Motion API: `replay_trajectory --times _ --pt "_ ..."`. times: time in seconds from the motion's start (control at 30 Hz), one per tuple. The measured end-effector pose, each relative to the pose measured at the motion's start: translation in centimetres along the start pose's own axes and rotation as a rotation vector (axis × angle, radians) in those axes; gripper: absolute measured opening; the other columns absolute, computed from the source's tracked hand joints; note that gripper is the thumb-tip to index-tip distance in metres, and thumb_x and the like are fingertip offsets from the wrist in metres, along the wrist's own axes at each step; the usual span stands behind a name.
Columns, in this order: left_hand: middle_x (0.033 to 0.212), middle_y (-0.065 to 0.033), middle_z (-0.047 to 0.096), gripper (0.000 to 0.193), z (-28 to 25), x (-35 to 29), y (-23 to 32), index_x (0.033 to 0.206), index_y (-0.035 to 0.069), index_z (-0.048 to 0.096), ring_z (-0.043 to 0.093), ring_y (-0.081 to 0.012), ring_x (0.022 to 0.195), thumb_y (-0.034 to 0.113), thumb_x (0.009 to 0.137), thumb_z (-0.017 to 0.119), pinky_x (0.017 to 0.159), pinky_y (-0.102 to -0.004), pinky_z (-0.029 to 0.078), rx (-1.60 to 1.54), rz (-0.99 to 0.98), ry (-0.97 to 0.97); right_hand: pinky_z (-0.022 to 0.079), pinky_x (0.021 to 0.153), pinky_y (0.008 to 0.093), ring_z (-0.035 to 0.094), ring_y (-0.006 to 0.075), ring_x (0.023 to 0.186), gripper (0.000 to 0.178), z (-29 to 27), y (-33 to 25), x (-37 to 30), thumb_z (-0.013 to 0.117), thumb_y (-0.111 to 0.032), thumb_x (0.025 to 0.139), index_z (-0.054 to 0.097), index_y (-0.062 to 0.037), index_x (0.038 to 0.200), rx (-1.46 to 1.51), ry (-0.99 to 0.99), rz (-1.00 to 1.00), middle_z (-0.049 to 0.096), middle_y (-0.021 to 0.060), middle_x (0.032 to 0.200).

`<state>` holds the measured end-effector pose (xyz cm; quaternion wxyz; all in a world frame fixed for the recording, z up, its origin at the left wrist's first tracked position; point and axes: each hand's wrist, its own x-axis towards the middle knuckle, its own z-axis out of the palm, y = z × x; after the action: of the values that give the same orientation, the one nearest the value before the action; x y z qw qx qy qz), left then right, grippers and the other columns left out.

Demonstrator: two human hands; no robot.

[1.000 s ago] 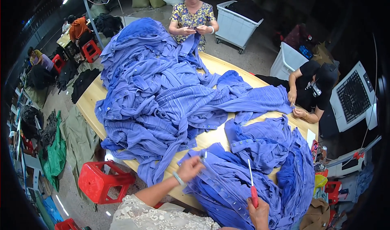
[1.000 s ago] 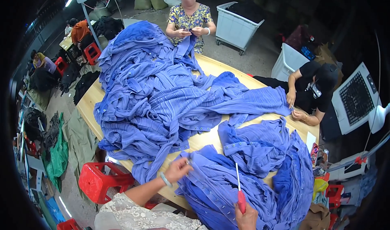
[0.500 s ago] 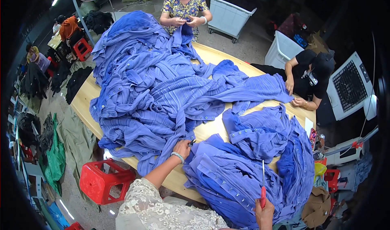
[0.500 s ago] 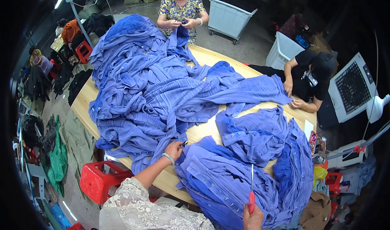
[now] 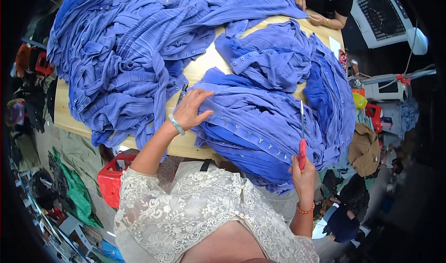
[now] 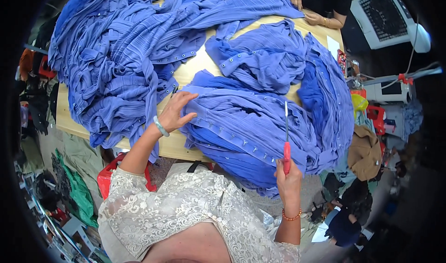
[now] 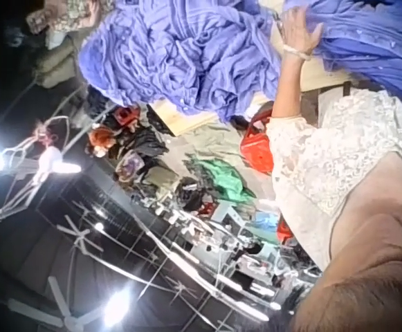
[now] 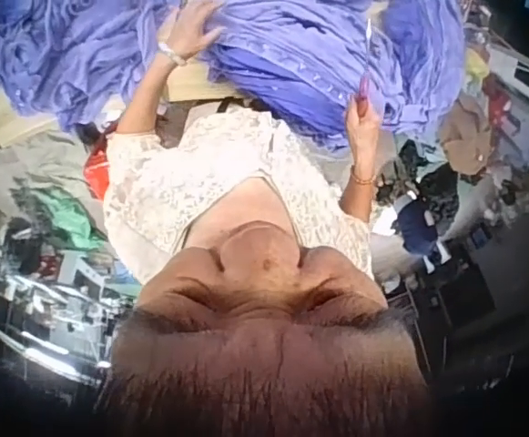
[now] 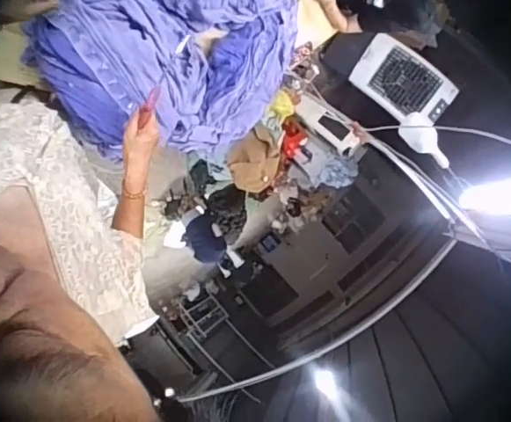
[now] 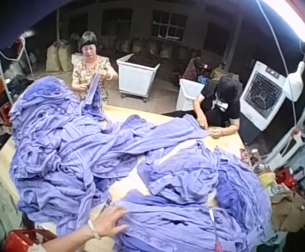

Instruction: Trimming loose threads and separating purple pleated garments using scissors and nippers.

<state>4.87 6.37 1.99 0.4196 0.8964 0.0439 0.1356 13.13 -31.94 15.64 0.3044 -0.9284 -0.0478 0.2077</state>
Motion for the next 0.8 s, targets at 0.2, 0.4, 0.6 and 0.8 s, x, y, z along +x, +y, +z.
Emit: replay_trajectory --times 0.2,0.4,0.6,0.8 --pt "0.092 -0.0122 0.061 0.026 0.3 0.2 -1.0 0.103 0.004 0.064 0.058 -0.0318 0.090 0.010 0.079 0.075 0.085 -0.0397 0.046 0.120 -0.038 -0.157 0.042 0.052 0.0274 0.058 0.0090 0.056 0.019 0.0 0.5 -1.3 0.067 -0.019 0.098 0.069 -0.0003 0.096 0.082 0.000 -0.040 0.061 0.0029 0.062" --pt "0.089 -0.0050 0.060 0.020 -2.7 2.0 1.8 0.108 0.002 0.057 0.053 -0.0112 0.076 0.016 0.094 0.063 0.066 -0.0281 0.044 -0.410 -0.251 -0.147 0.051 0.060 0.0337 0.066 0.0193 0.061 0.014 0.0 0.9 -2.2 0.066 -0.013 0.095 0.067 -0.0003 0.098 0.059 -0.218 -0.122 0.066 0.0119 0.069" --pt "0.086 -0.0017 0.057 0.017 -2.4 5.0 4.3 0.107 0.001 0.058 0.051 -0.0091 0.076 0.013 0.097 0.065 0.068 -0.0251 0.042 -0.313 -0.206 -0.027 0.050 0.060 0.0296 0.063 0.0129 0.061 0.012 0.9 0.5 -2.0 0.062 -0.009 0.094 0.066 0.0011 0.098 0.039 -0.271 -0.245 0.065 0.0068 0.071" --pt "0.086 -0.0165 0.067 0.016 -1.6 3.5 2.1 0.102 0.000 0.064 0.068 -0.0277 0.075 0.008 0.089 0.069 0.069 -0.0358 0.052 -0.073 -0.081 0.137 0.050 0.060 0.0305 0.064 0.0142 0.061 0.013 1.0 1.8 -1.9 0.061 -0.009 0.094 0.067 0.0018 0.100 0.017 -0.235 -0.209 0.065 0.0079 0.071"
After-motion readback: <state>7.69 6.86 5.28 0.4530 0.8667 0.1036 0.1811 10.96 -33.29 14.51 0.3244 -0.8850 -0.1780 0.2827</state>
